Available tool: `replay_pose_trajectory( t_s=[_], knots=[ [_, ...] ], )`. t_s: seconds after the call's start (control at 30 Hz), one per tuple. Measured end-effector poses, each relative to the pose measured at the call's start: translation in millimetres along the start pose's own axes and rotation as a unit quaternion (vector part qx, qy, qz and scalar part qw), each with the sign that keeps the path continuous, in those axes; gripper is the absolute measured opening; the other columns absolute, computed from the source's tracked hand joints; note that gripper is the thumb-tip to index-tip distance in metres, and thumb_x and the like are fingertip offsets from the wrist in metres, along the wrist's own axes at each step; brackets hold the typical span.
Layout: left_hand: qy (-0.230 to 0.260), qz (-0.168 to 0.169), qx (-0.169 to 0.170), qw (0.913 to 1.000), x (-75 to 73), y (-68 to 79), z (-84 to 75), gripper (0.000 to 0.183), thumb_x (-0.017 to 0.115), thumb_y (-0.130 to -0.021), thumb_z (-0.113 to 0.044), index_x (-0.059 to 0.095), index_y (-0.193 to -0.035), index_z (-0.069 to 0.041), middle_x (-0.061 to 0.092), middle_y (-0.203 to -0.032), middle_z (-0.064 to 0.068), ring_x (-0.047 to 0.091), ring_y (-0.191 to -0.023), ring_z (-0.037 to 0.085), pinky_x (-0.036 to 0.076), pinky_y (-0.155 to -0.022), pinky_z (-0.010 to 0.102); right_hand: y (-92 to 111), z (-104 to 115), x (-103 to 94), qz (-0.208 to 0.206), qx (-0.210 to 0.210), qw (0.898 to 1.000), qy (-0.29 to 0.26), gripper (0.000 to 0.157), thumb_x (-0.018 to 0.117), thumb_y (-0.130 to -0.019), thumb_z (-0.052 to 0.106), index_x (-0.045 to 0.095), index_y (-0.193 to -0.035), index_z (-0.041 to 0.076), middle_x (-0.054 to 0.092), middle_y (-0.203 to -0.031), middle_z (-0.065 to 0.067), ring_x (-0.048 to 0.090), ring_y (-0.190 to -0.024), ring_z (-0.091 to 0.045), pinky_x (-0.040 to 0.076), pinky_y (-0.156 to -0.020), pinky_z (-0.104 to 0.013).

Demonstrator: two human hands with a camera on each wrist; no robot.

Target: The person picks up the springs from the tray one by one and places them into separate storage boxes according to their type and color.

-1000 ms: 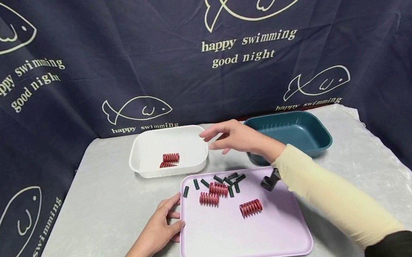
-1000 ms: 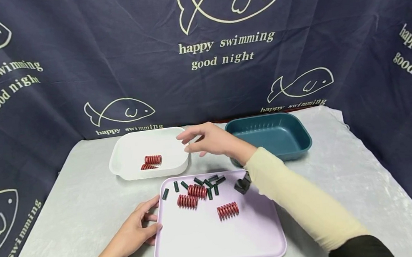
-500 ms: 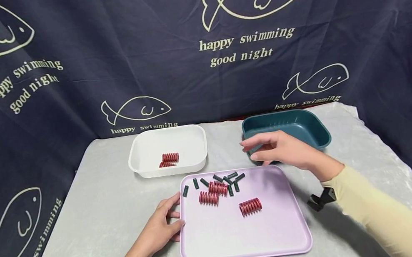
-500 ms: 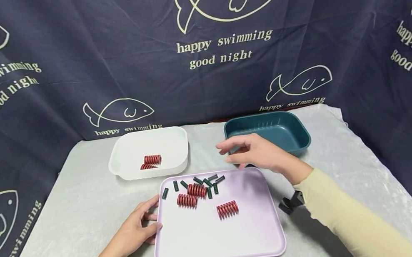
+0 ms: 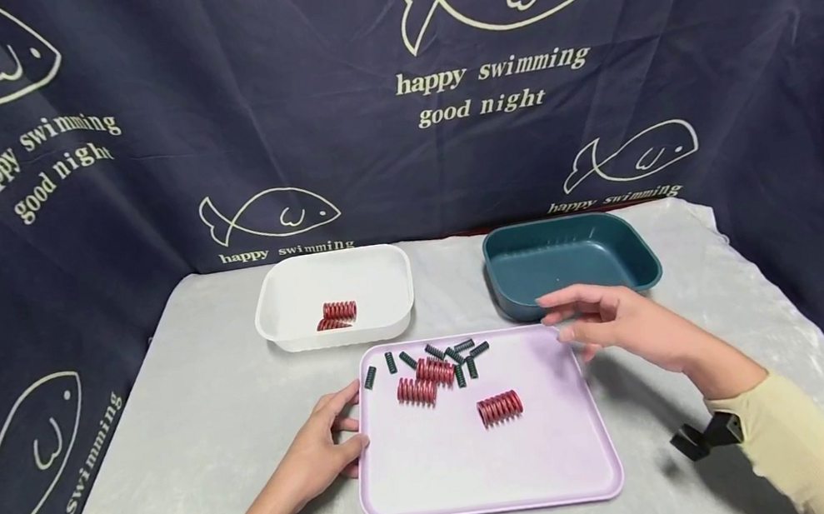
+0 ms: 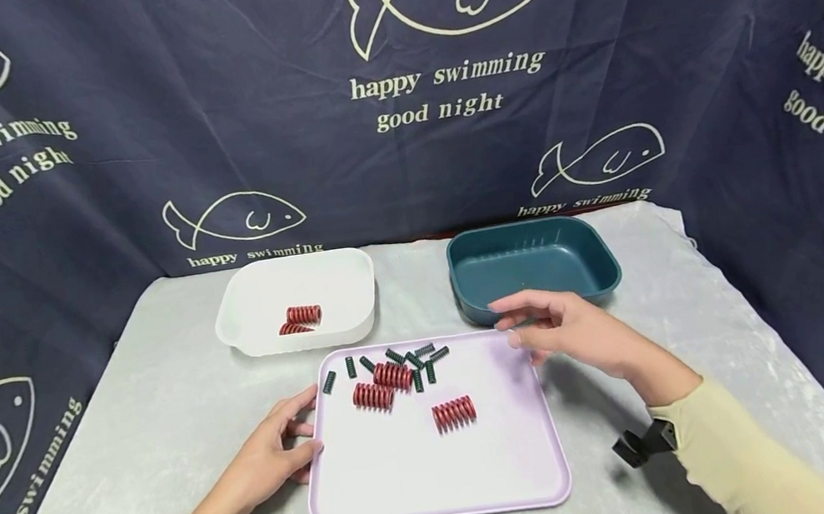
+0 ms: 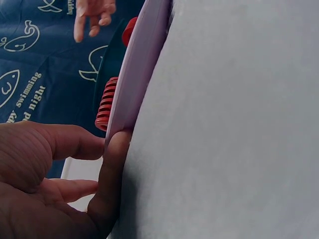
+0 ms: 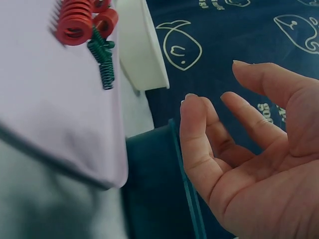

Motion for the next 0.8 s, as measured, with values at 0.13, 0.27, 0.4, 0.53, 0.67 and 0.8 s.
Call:
replay_pose_trajectory(
  t_s=[0.13, 0.27, 0.4, 0.53, 0.67, 0.8],
  knots=[
    [-0.005, -0.003, 0.001, 1.0, -0.4, 0.0, -0.8, 0.075, 0.07, -0.085, 0.013, 0.044, -0.154, -0.002, 0.047, -0.138, 0.017, 0.058, -0.105, 0.028, 0.062, -0.05, 0.037, 11.6, -10.4, -2.9, -0.016, 0.021, 1.0, -0.004, 0.048, 0.07, -0.099, 0.01, 0.055, -0.144, 0.004, 0.061, -0.132, -0.028, 0.068, -0.097, -0.038, 0.064, -0.072, -0.044],
    [-0.005, -0.004, 0.0, 1.0, -0.2, -0.2, -0.5, 0.075, 0.07, -0.085, 0.013, 0.045, -0.154, -0.002, 0.047, -0.138, 0.017, 0.058, -0.105, 0.028, 0.062, -0.05, 0.037, 21.8, -18.5, -6.7, -0.029, 0.032, 0.999, -0.014, 0.047, 0.069, -0.099, 0.009, 0.055, -0.144, 0.008, 0.058, -0.133, -0.031, 0.068, -0.101, -0.036, 0.064, -0.073, -0.045],
    [-0.005, -0.004, -0.002, 1.0, 0.1, -0.6, 0.1, 0.075, 0.07, -0.085, 0.013, 0.045, -0.154, -0.002, 0.047, -0.138, 0.017, 0.058, -0.105, 0.028, 0.062, -0.051, 0.037, 29.7, -28.4, -6.4, -0.034, 0.039, 0.998, -0.038, 0.045, 0.066, -0.1, 0.006, 0.054, -0.144, 0.006, 0.058, -0.132, -0.032, 0.068, -0.105, -0.035, 0.064, -0.074, -0.047],
    [-0.004, -0.003, -0.003, 1.0, 0.4, -0.7, 0.3, 0.075, 0.07, -0.086, 0.013, 0.044, -0.155, -0.003, 0.047, -0.138, 0.017, 0.058, -0.105, 0.028, 0.062, -0.051, 0.037, 36.9, -40.7, -1.7, -0.049, 0.068, 0.995, -0.055, 0.047, 0.066, -0.1, 0.008, 0.051, -0.145, 0.003, 0.06, -0.132, -0.029, 0.069, -0.106, -0.032, 0.064, -0.074, -0.048],
    [-0.004, -0.003, -0.002, 1.0, 0.4, -0.5, 0.0, 0.075, 0.07, -0.086, 0.012, 0.045, -0.155, -0.003, 0.047, -0.139, 0.016, 0.058, -0.105, 0.028, 0.062, -0.05, 0.037, 43.9, -49.2, 5.0, -0.066, 0.091, 0.992, -0.056, 0.053, 0.068, -0.101, 0.013, 0.048, -0.148, 0.002, 0.058, -0.137, -0.028, 0.069, -0.106, -0.025, 0.064, -0.073, -0.047],
    [-0.005, -0.001, -0.003, 1.0, 0.5, -0.7, 0.6, 0.075, 0.07, -0.086, 0.013, 0.044, -0.155, -0.003, 0.046, -0.139, 0.016, 0.058, -0.105, 0.028, 0.062, -0.051, 0.037, 48.7, -54.5, 10.7, -0.072, 0.104, 0.99, -0.067, 0.055, 0.067, -0.101, 0.015, 0.045, -0.15, 0.002, 0.055, -0.14, -0.028, 0.068, -0.106, -0.022, 0.064, -0.071, -0.048]
  ],
)
Point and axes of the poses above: each hand's wrist, its own y-axis away from the middle knuckle, its own x-axis out of the palm, z = x × y, the point moved 6 cm from there along -y, towards the middle knuckle
